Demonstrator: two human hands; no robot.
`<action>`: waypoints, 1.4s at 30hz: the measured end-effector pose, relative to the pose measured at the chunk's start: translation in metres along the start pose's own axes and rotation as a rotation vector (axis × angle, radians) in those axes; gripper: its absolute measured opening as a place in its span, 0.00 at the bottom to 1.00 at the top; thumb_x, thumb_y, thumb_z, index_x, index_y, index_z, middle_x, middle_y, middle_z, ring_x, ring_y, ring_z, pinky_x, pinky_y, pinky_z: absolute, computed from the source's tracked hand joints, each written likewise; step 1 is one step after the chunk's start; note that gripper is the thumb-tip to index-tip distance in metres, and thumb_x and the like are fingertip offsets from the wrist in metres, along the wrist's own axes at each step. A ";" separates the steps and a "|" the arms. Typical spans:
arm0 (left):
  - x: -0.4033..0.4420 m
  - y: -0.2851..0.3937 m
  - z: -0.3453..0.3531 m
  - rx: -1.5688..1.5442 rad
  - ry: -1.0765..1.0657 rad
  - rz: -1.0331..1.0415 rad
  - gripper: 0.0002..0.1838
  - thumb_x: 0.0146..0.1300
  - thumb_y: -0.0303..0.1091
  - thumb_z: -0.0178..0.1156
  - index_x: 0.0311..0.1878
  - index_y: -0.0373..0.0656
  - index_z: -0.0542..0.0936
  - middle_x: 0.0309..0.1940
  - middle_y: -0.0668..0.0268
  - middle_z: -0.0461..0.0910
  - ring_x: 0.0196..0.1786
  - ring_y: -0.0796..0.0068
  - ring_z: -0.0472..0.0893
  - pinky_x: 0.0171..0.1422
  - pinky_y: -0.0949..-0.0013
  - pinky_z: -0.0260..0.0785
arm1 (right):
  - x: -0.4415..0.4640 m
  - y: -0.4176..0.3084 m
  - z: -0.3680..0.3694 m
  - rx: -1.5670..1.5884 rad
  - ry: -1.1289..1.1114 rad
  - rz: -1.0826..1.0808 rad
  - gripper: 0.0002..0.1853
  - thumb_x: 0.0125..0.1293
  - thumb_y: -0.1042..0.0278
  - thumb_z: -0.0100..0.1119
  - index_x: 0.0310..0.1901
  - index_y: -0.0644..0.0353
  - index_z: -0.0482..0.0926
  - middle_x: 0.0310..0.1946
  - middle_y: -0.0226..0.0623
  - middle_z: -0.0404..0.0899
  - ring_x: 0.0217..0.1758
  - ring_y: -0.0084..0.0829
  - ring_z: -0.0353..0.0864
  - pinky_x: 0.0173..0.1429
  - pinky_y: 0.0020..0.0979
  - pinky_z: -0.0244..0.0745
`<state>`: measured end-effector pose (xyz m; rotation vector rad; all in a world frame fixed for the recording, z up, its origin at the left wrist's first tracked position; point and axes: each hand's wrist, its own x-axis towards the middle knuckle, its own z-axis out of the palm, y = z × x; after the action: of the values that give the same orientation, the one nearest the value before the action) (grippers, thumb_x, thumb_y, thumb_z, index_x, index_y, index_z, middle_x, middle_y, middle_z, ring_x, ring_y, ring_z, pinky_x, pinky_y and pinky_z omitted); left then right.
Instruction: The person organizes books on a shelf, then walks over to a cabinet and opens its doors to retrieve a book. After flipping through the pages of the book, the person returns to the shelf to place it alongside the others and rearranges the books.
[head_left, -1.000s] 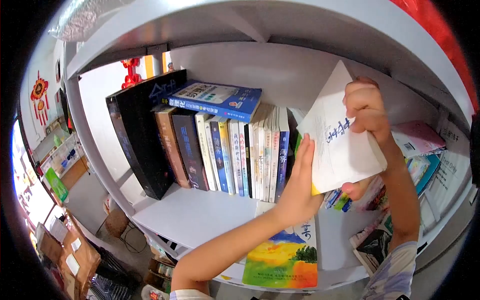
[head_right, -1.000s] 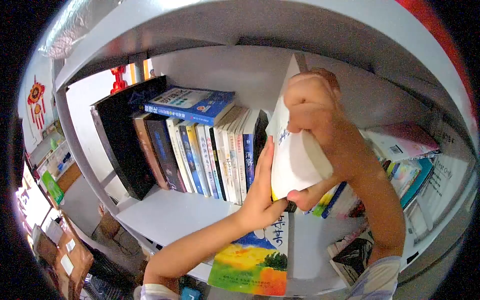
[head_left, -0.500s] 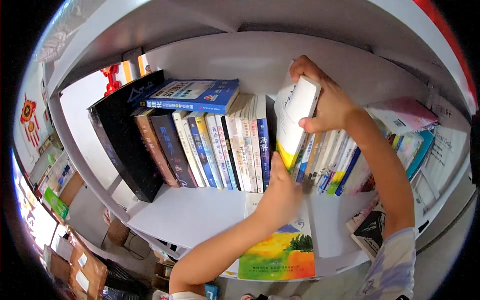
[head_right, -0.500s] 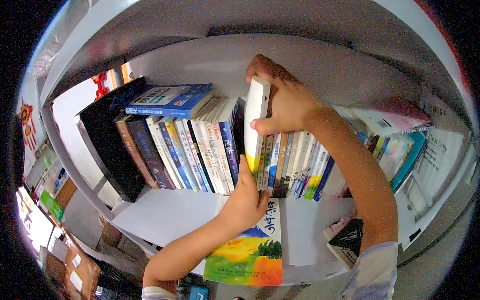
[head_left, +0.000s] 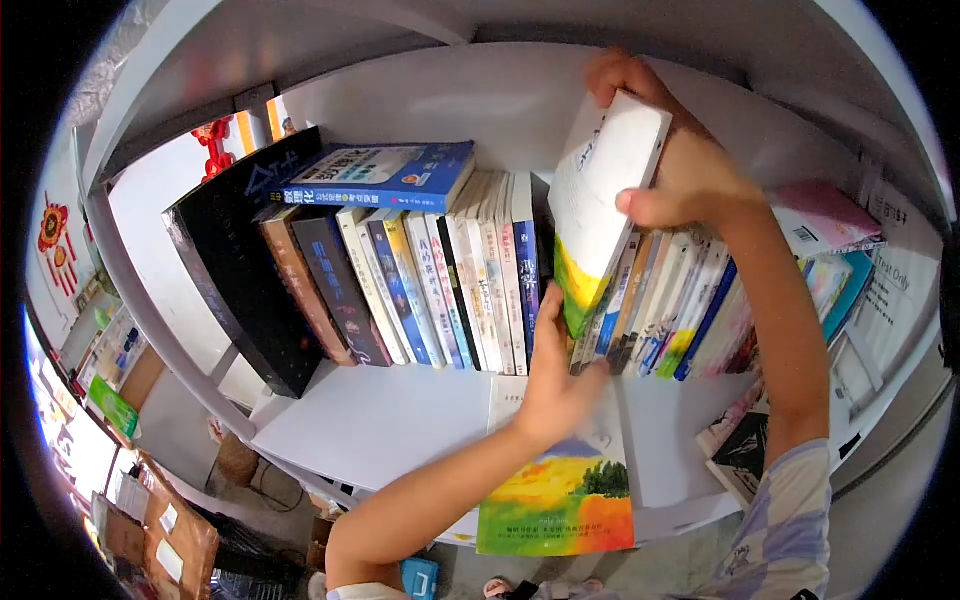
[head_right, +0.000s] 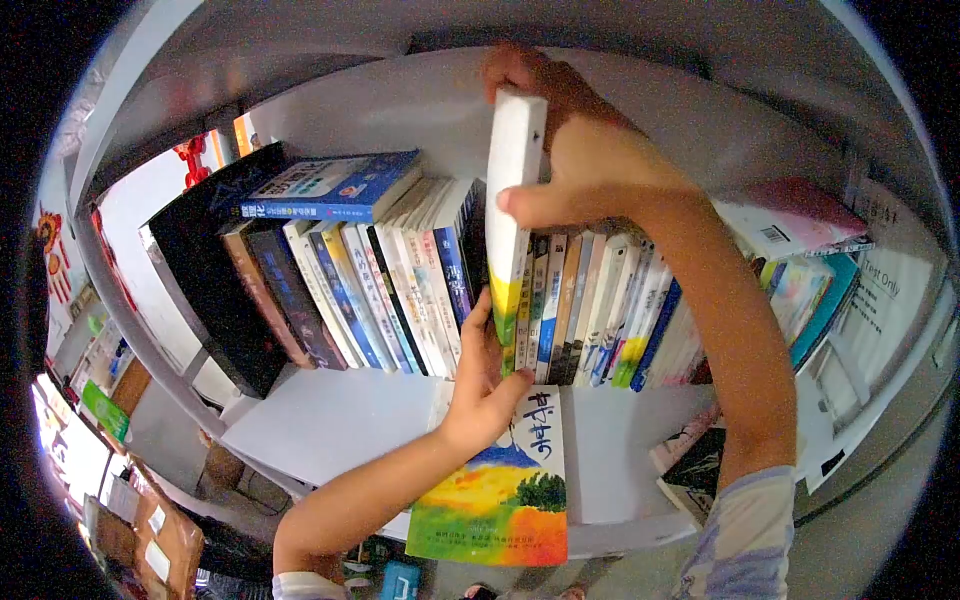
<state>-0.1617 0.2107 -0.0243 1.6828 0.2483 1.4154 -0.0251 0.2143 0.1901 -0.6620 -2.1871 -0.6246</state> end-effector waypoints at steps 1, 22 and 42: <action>0.000 0.000 0.002 -0.048 0.024 -0.040 0.44 0.47 0.15 0.48 0.67 0.38 0.39 0.65 0.54 0.48 0.69 0.63 0.48 0.70 0.65 0.38 | 0.000 0.005 0.000 -0.015 0.022 0.012 0.32 0.33 0.62 0.64 0.45 0.54 0.64 0.40 0.42 0.68 0.46 0.41 0.70 0.47 0.36 0.68; 0.025 -0.002 0.002 0.328 0.050 -0.108 0.43 0.48 0.27 0.60 0.62 0.34 0.42 0.55 0.50 0.60 0.59 0.60 0.62 0.64 0.64 0.52 | 0.008 0.036 -0.027 0.250 -0.016 0.028 0.39 0.40 0.38 0.57 0.49 0.57 0.59 0.43 0.36 0.60 0.47 0.28 0.61 0.53 0.27 0.56; 0.030 0.000 0.008 0.077 0.124 -0.151 0.42 0.44 0.19 0.57 0.60 0.38 0.43 0.51 0.55 0.62 0.56 0.65 0.64 0.62 0.65 0.55 | 0.040 0.008 -0.018 0.129 -0.133 0.164 0.37 0.33 0.44 0.57 0.45 0.56 0.60 0.37 0.36 0.61 0.44 0.32 0.64 0.48 0.29 0.60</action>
<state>-0.1454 0.2262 -0.0036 1.6037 0.4944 1.4131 -0.0343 0.2200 0.2335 -0.8244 -2.2452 -0.3605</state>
